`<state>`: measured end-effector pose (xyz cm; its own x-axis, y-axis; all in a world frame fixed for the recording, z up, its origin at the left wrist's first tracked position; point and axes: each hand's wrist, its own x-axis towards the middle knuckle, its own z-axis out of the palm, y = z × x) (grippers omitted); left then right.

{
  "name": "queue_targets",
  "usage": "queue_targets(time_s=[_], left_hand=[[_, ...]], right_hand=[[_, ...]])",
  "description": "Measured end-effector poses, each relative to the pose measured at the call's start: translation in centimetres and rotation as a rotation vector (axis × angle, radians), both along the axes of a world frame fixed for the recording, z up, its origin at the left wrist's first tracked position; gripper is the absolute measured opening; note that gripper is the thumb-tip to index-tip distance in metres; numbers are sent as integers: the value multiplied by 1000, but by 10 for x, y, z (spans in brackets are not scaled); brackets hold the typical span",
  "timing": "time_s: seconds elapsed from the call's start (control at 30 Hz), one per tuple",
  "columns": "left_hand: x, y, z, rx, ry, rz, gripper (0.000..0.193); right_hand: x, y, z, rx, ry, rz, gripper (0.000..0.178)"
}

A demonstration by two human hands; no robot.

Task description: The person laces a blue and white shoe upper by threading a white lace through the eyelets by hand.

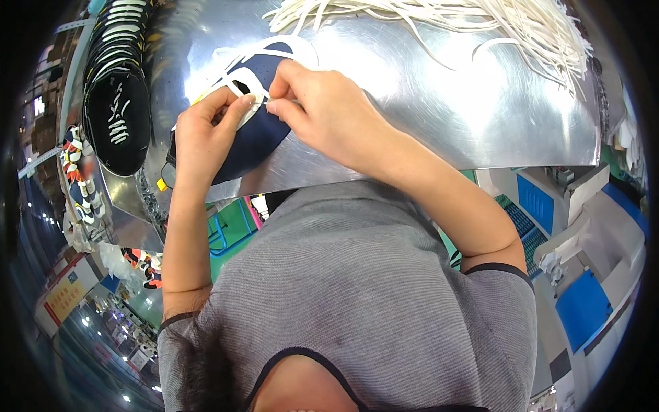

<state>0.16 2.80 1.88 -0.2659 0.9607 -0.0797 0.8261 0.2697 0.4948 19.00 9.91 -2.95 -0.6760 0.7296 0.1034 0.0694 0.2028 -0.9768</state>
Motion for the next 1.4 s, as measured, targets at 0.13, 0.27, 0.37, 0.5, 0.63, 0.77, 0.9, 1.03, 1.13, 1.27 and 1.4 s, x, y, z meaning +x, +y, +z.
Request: queue_targets(time_s=[0.13,0.27,0.37,0.5,0.63,0.77,0.9,1.03,1.13,1.27,1.4], left_hand=[[1,2,3,-43,22,23,32],[3,3,6,-71,20,36,29],[-2,-3,-1,-56,-86,-16,21],[4,-7,-2,-57,-143,-110,20],[7,-13,-6,88,-11,-206,21],[0,-23,-8,311,166,-343,26],[-15,-47,5,478,448,-497,27],[-8,-38,8,583,395,-613,24],[-15,-42,14,370,208,-333,21],[-49,-29,31,-390,-902,-53,40],[-40,-7,31,-651,-786,114,46]], right_hand=[[2,-4,1,67,-121,-16,17],[3,0,8,95,-153,1,18],[-3,0,14,209,-351,38,16],[-22,-10,9,509,-436,-6,20],[-42,-24,-3,615,-384,-105,18],[-19,-23,12,433,-385,-32,17],[56,9,55,-226,-139,-135,21],[36,56,37,-142,-86,-180,30],[11,32,47,-271,-126,-87,45],[1,20,28,-312,110,-184,52],[-6,11,26,-303,183,-190,55]])
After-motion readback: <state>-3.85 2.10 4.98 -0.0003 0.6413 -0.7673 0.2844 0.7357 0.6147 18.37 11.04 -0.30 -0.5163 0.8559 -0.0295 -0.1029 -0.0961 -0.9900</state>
